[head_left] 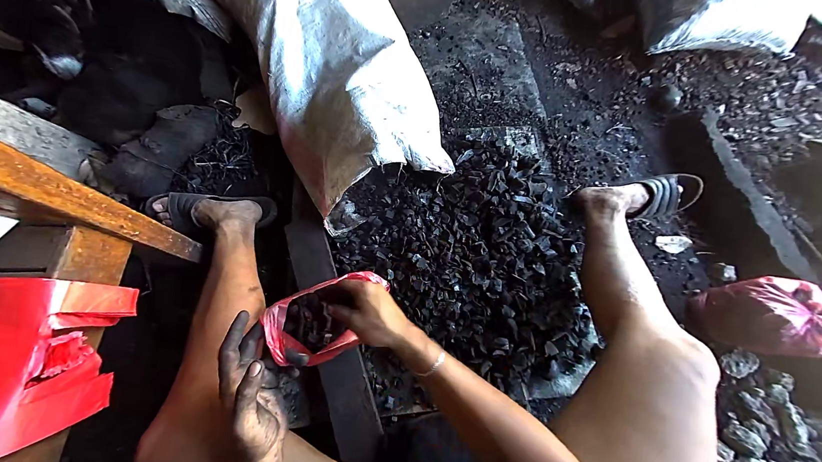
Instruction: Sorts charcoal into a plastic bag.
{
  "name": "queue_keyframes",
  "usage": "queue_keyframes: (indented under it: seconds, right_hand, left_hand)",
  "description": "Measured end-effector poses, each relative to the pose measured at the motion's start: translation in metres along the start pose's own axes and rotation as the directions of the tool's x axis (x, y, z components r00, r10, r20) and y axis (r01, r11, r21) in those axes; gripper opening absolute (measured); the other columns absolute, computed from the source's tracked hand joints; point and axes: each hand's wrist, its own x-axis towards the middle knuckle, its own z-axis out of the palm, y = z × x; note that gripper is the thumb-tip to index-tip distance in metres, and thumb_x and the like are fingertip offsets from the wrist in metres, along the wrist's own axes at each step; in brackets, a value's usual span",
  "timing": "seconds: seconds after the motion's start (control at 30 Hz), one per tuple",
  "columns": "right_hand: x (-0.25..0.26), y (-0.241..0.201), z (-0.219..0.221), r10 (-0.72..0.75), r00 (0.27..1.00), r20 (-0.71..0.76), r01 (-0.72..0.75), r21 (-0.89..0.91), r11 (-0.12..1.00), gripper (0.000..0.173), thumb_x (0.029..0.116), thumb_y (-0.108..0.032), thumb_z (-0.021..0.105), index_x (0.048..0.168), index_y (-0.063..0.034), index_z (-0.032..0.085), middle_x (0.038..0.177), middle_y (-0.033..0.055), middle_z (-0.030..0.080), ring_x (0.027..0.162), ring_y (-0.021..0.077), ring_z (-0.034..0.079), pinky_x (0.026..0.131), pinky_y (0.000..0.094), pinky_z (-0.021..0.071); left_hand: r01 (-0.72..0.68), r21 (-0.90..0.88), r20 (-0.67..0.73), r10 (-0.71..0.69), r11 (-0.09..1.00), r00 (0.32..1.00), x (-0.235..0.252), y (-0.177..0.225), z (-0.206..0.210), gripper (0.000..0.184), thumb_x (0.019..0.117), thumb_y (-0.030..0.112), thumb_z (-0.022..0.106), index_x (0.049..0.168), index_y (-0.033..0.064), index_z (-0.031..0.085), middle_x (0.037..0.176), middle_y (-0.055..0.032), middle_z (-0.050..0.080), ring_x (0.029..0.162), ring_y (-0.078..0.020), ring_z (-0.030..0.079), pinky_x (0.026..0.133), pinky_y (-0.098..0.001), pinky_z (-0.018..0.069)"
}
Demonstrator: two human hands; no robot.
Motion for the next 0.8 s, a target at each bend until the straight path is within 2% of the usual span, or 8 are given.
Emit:
queue_keyframes:
  seconds: [0.07, 0.2, 0.3, 0.37, 0.43, 0.5, 0.63, 0.8]
  right_hand:
    - [-0.021, 0.026, -0.042, -0.029, 0.998, -0.064, 0.032, 0.045, 0.998, 0.027, 0.1006, -0.025, 0.064, 0.119, -0.0083, 0.073, 0.108, 0.0049, 0.076, 0.094, 0.0134, 0.074, 0.089, 0.0399, 0.0627]
    - [-0.053, 0.101, -0.138, 0.229, 0.948, -0.222, -0.272, -0.185, 0.944, 0.031, 0.1001, -0.031, 0.065, 0.122, -0.0099, 0.072, 0.114, 0.0091, 0.075, 0.107, 0.0220, 0.072, 0.100, 0.0499, 0.0563]
    - [-0.076, 0.138, -0.189, 0.427, 0.876, -0.225, -0.481, -0.478, 0.735, 0.036, 0.0999, -0.036, 0.062, 0.125, -0.0126, 0.071, 0.121, 0.0148, 0.072, 0.116, 0.0338, 0.068, 0.100, 0.0625, 0.0510]
    - [-0.094, 0.143, -0.204, 0.521, 0.825, -0.217, -0.532, -0.608, 0.589, 0.035, 0.0988, -0.035, 0.062, 0.124, -0.0116, 0.070, 0.125, 0.0175, 0.070, 0.118, 0.0392, 0.065, 0.096, 0.0667, 0.0508]
    - [-0.112, 0.151, -0.204, 0.527, 0.823, -0.210, -0.519, -0.653, 0.551, 0.031, 0.0973, -0.031, 0.062, 0.118, -0.0091, 0.070, 0.121, 0.0185, 0.070, 0.114, 0.0403, 0.066, 0.090, 0.0668, 0.0522]
    - [-0.124, 0.163, -0.189, 0.461, 0.866, -0.194, -0.466, -0.647, 0.603, 0.029, 0.0968, -0.029, 0.062, 0.116, -0.0094, 0.071, 0.122, 0.0168, 0.069, 0.114, 0.0388, 0.066, 0.091, 0.0655, 0.0532]
    - [-0.117, 0.166, -0.132, 0.240, 0.969, -0.056, -0.216, -0.662, 0.717, 0.034, 0.0936, -0.019, 0.067, 0.127, -0.0140, 0.068, 0.132, 0.0150, 0.064, 0.118, 0.0371, 0.064, 0.090, 0.0609, 0.0566]
    - [-0.090, 0.176, -0.099, 0.132, 0.990, 0.040, -0.065, -0.710, 0.701, 0.035, 0.0963, -0.002, 0.056, 0.128, -0.0140, 0.067, 0.132, 0.0219, 0.060, 0.122, 0.0441, 0.058, 0.089, 0.0581, 0.0565]
  left_hand:
    - [-0.001, 0.012, -0.003, 0.001, 1.000, 1.000, 0.000, 0.001, -0.001, 0.071, 0.1000, 0.042, 0.050, 0.155, 0.0046, 0.026, 0.143, -0.0113, 0.054, 0.089, -0.0178, 0.069, 0.059, -0.0288, 0.0582]
    - [0.010, -0.012, 0.039, -0.009, 1.000, 0.999, 0.002, -0.001, -0.002, 0.067, 0.0993, 0.043, 0.052, 0.154, 0.0091, 0.031, 0.143, -0.0073, 0.055, 0.101, -0.0168, 0.069, 0.064, -0.0285, 0.0598]
    - [0.014, -0.008, 0.078, -0.013, 1.000, 0.997, 0.004, -0.005, -0.010, 0.066, 0.0994, 0.044, 0.052, 0.155, 0.0129, 0.032, 0.144, -0.0061, 0.055, 0.102, -0.0166, 0.068, 0.067, -0.0284, 0.0589]
    - [0.024, -0.021, 0.068, -0.023, 0.999, 0.997, 0.005, -0.005, -0.010, 0.067, 0.0985, 0.044, 0.054, 0.154, 0.0129, 0.032, 0.144, -0.0067, 0.055, 0.094, -0.0168, 0.070, 0.060, -0.0282, 0.0586]
    - [0.028, -0.017, 0.069, -0.027, 0.999, 0.997, 0.006, -0.003, -0.010, 0.066, 0.0996, 0.045, 0.053, 0.155, 0.0150, 0.032, 0.144, -0.0050, 0.055, 0.089, -0.0154, 0.070, 0.058, -0.0277, 0.0580]
    - [0.013, -0.010, 0.064, -0.013, 1.000, 0.998, 0.006, -0.002, -0.008, 0.063, 0.1012, 0.043, 0.050, 0.154, 0.0135, 0.031, 0.144, -0.0056, 0.055, 0.086, -0.0150, 0.070, 0.057, -0.0269, 0.0576]
    - [0.000, 0.030, 0.032, -0.001, 1.000, 0.999, 0.007, -0.004, -0.002, 0.064, 0.1007, 0.040, 0.049, 0.153, 0.0100, 0.031, 0.143, -0.0066, 0.055, 0.086, -0.0151, 0.069, 0.058, -0.0272, 0.0573]
    - [-0.008, 0.092, -0.032, 0.011, 0.996, 0.999, 0.003, 0.001, 0.014, 0.062, 0.1000, 0.036, 0.044, 0.152, 0.0055, 0.029, 0.137, -0.0044, 0.058, 0.091, -0.0127, 0.069, 0.062, -0.0263, 0.0582]
